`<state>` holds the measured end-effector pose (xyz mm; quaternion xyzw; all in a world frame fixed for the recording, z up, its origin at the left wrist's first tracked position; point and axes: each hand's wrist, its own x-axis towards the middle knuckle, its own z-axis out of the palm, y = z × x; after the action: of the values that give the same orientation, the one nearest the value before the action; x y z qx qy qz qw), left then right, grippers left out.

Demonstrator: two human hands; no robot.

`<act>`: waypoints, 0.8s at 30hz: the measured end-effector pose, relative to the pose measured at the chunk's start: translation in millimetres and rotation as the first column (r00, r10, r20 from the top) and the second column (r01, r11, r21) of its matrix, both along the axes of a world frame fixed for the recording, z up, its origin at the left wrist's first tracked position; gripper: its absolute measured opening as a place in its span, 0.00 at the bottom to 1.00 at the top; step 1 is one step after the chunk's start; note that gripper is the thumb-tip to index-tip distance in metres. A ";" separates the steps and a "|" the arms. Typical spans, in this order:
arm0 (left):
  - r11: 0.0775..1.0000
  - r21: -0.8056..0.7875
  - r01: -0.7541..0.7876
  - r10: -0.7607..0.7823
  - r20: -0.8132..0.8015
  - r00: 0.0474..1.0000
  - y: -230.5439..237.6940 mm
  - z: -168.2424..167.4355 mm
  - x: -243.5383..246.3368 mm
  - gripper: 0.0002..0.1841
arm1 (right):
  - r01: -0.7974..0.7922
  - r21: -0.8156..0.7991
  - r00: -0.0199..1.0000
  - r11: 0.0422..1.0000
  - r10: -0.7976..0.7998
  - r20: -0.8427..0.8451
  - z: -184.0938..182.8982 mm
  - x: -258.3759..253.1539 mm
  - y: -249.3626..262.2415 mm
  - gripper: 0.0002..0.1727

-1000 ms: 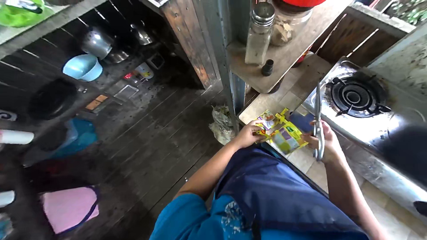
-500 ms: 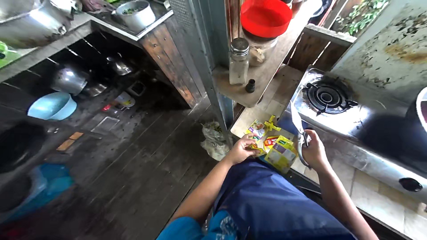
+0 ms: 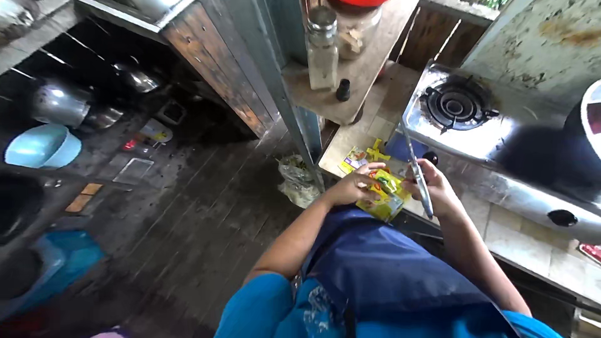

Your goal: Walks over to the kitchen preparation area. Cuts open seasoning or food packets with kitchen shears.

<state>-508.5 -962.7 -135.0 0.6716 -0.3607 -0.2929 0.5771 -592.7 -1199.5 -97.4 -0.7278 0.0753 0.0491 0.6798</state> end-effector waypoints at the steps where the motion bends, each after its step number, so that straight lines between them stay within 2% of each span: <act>1: 0.999 -0.027 0.021 -0.021 0.011 1.000 -0.3 -0.5 1.1 0.06 | -0.004 0.028 1.000 1.000 0.004 0.004 -1.7 -0.2 -0.7 0.28; 4: 0.999 -0.024 0.035 -0.037 -0.064 0.997 -5.9 5.2 1.4 0.04 | 0.032 0.053 0.997 0.998 -0.036 0.070 -9.5 -0.1 -3.0 0.26; 7: 0.997 -0.005 -0.083 0.081 -0.185 0.979 -15.0 6.5 -2.5 0.04 | 0.072 0.145 0.982 0.987 -0.096 0.162 -17.7 -4.6 -5.6 0.18; 9: 0.988 -0.031 -0.150 0.142 -0.183 0.973 -15.9 2.6 -0.1 0.04 | 0.051 0.162 0.978 0.986 -0.082 0.192 -21.2 -9.8 -15.1 0.18; 12: 0.980 -0.017 -0.197 0.194 -0.115 0.974 -14.4 0.3 9.6 0.05 | -0.024 0.069 0.990 0.997 0.014 0.143 -26.5 -23.2 -40.7 0.23; 14: 0.974 -0.045 -0.224 0.220 -0.079 0.972 -16.5 -3.6 21.2 0.05 | -0.098 -0.019 0.993 0.995 0.099 0.072 -32.6 -33.1 -55.8 0.30; 16: 0.966 -0.104 -0.237 0.226 -0.108 0.968 -21.2 -7.2 32.6 0.04 | -0.162 -0.057 0.987 0.985 0.162 -0.004 -36.2 -43.2 -61.4 0.40; 18: 0.969 -0.096 -0.228 0.213 -0.143 0.967 -24.8 -3.3 40.4 0.06 | -0.188 -0.093 0.980 0.978 0.180 -0.088 -34.9 -50.1 -61.9 0.46; 22: 0.982 -0.074 -0.173 0.166 -0.087 0.982 -30.3 2.5 51.2 0.06 | -0.256 -0.236 0.958 0.937 0.212 -0.196 -30.4 -53.0 -63.8 0.54; 24: 0.986 -0.075 -0.147 0.140 -0.091 0.986 -34.3 3.3 53.8 0.06 | -0.296 -0.293 0.946 0.909 0.236 -0.222 -29.2 -50.5 -66.3 0.53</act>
<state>-454.6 -997.0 -131.7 0.6586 -0.2980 -0.2642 0.6384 -643.2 -1265.9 -126.6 -0.8249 0.0438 0.1949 0.5288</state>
